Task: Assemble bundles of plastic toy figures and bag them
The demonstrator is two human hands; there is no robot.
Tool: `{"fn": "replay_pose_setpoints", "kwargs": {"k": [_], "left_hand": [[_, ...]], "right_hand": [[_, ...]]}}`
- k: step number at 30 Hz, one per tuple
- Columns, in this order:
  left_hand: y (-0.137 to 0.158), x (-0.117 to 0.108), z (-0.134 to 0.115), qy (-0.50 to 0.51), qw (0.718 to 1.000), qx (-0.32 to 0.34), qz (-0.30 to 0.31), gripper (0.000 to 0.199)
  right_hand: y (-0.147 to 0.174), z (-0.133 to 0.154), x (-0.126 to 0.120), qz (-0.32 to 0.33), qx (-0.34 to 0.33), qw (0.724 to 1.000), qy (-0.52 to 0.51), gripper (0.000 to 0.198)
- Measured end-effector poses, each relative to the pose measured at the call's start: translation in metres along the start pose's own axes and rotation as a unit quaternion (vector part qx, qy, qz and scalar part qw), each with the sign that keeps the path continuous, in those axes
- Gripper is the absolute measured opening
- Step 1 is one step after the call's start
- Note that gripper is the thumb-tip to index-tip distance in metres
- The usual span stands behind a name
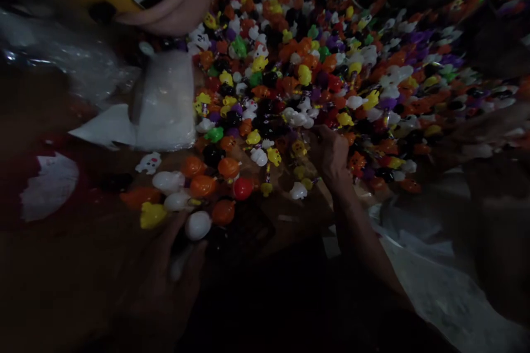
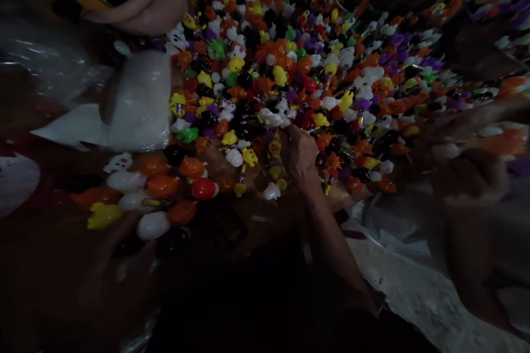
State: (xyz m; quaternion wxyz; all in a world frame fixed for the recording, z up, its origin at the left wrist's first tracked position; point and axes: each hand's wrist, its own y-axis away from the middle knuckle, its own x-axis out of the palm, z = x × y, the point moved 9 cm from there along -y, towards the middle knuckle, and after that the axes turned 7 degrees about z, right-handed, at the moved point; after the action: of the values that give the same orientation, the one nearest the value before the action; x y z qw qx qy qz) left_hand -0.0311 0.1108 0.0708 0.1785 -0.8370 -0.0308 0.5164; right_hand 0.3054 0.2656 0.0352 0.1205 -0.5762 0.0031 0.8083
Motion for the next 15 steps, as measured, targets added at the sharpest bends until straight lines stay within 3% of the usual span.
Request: {"fn": "replay_pose_setpoints", "kwargs": {"k": [5,9,12,15], "left_hand": [[-0.003,0.001,-0.003,0.006,1.0,0.014,-0.001,0.054],[-0.003,0.002,-0.01,0.008,0.999,0.04,-0.005,0.049],[-0.004,-0.002,-0.013,0.024,0.997,0.069,-0.034,0.041],[-0.005,-0.002,-0.007,0.021,0.997,0.059,-0.035,0.04]], "right_hand": [[-0.024,0.028,0.032,0.033,-0.054,0.998,0.03,0.025],[-0.035,0.032,0.045,0.051,-0.063,0.996,0.03,0.026],[-0.041,0.043,0.036,0.041,-0.107,0.993,0.01,0.021],[-0.035,0.054,0.003,-0.007,-0.133,0.991,-0.032,0.02]]}}
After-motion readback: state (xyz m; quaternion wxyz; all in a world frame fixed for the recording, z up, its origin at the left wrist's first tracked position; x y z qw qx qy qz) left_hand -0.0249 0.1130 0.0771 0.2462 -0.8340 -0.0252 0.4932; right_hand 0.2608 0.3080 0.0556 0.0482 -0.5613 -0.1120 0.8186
